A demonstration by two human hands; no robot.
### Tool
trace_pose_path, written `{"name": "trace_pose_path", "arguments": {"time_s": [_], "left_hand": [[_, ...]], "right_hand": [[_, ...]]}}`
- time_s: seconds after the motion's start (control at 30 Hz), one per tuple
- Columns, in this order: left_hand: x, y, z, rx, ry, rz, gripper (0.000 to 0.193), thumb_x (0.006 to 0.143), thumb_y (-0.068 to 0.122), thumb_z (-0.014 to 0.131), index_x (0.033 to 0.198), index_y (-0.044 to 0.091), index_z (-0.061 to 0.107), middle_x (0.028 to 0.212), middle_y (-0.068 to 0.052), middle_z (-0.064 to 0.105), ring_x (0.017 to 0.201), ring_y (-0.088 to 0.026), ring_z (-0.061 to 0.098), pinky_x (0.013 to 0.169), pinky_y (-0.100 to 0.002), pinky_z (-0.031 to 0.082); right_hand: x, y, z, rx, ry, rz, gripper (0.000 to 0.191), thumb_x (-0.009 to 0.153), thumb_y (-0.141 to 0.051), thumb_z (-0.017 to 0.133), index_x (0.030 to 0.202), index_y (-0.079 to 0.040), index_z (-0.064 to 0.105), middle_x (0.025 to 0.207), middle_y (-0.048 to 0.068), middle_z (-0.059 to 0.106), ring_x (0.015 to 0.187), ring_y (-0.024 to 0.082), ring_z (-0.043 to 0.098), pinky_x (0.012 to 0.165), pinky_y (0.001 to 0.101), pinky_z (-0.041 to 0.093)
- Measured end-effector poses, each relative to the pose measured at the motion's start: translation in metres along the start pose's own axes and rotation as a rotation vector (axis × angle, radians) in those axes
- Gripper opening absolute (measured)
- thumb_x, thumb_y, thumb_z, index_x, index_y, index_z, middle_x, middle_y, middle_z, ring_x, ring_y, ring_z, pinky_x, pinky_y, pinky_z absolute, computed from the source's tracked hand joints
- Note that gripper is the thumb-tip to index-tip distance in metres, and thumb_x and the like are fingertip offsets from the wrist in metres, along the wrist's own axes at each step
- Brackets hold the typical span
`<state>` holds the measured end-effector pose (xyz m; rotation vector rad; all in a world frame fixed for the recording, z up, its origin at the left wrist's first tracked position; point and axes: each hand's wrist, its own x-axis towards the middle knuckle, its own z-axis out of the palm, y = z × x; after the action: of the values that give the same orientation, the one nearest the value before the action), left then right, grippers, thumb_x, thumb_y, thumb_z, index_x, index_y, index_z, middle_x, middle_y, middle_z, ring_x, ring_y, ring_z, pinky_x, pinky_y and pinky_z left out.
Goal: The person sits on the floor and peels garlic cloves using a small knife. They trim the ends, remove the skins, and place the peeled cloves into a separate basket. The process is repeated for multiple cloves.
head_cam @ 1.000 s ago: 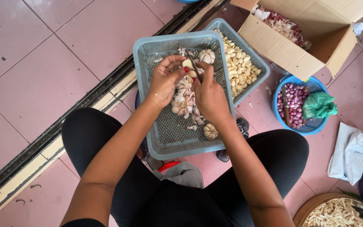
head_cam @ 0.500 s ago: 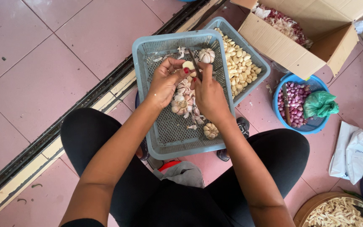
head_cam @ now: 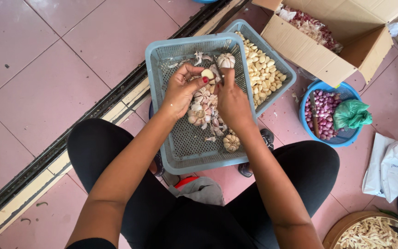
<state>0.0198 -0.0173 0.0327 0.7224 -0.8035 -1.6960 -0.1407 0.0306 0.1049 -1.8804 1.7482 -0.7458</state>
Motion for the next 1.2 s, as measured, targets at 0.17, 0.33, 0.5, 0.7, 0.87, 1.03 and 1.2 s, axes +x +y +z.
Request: {"name": "trace_pose_path", "arguments": {"time_s": [0.17, 0.33, 0.5, 0.7, 0.87, 1.03, 1.2], "left_hand": [[0.003, 0.002, 0.002, -0.04, -0.02, -0.019, 0.026, 0.096, -0.005, 0.068, 0.121, 0.002, 0.063, 0.116, -0.008, 0.069, 0.107, -0.015, 0.068, 0.098, -0.03, 0.059], [0.002, 0.005, 0.005, -0.125, -0.047, -0.072, 0.034, 0.101, 0.0, 0.061, 0.135, 0.002, 0.061, 0.125, -0.007, 0.068, 0.114, -0.014, 0.068, 0.104, -0.028, 0.058], [0.002, 0.008, 0.003, -0.184, -0.011, -0.168, 0.036, 0.1, 0.004, 0.059, 0.135, 0.009, 0.056, 0.122, -0.012, 0.068, 0.108, -0.021, 0.071, 0.093, -0.03, 0.061], [0.005, 0.001, -0.002, -0.246, -0.017, -0.053, 0.026, 0.103, 0.004, 0.064, 0.128, -0.001, 0.061, 0.128, -0.015, 0.068, 0.114, -0.022, 0.071, 0.102, -0.033, 0.06], [0.004, -0.001, -0.002, -0.168, -0.021, -0.003, 0.027, 0.098, -0.002, 0.068, 0.124, 0.0, 0.063, 0.128, -0.013, 0.069, 0.116, -0.017, 0.068, 0.105, -0.031, 0.058], [0.002, 0.001, 0.0, -0.152, -0.035, -0.021, 0.03, 0.101, -0.004, 0.067, 0.13, -0.003, 0.063, 0.127, -0.017, 0.068, 0.115, -0.019, 0.067, 0.105, -0.032, 0.055], [-0.002, 0.005, 0.002, -0.257, -0.094, -0.037, 0.037, 0.096, -0.005, 0.065, 0.13, 0.003, 0.053, 0.131, -0.018, 0.067, 0.12, -0.022, 0.068, 0.109, -0.034, 0.056]], "right_hand": [[-0.002, -0.003, -0.009, 0.021, 0.024, -0.068, 0.037, 0.101, -0.011, 0.056, 0.134, -0.006, 0.039, 0.088, 0.025, 0.072, 0.08, 0.049, 0.07, 0.068, 0.0572, 0.053], [-0.003, -0.008, -0.004, -0.038, -0.001, -0.065, 0.04, 0.101, -0.009, 0.058, 0.135, -0.006, 0.039, 0.089, 0.03, 0.071, 0.08, 0.05, 0.069, 0.067, 0.0587, 0.052], [-0.001, -0.008, -0.005, -0.023, 0.009, -0.018, 0.042, 0.1, -0.006, 0.057, 0.138, -0.005, 0.039, 0.084, 0.03, 0.07, 0.077, 0.051, 0.069, 0.063, 0.0584, 0.051], [-0.002, -0.011, -0.008, 0.088, 0.05, -0.119, 0.038, 0.1, -0.004, 0.055, 0.135, -0.003, 0.041, 0.077, 0.024, 0.069, 0.074, 0.048, 0.07, 0.066, 0.0567, 0.052], [-0.004, -0.014, -0.007, 0.118, 0.023, -0.107, 0.041, 0.101, -0.005, 0.055, 0.138, -0.004, 0.038, 0.079, 0.024, 0.069, 0.075, 0.047, 0.071, 0.066, 0.0554, 0.053], [-0.008, -0.013, 0.002, 0.01, 0.083, -0.138, 0.044, 0.101, -0.009, 0.058, 0.14, -0.006, 0.037, 0.089, 0.028, 0.071, 0.08, 0.05, 0.07, 0.067, 0.0566, 0.054], [-0.003, -0.007, 0.004, -0.014, 0.085, -0.012, 0.042, 0.104, -0.008, 0.058, 0.139, -0.006, 0.037, 0.093, 0.028, 0.071, 0.083, 0.05, 0.07, 0.069, 0.057, 0.054]]}}
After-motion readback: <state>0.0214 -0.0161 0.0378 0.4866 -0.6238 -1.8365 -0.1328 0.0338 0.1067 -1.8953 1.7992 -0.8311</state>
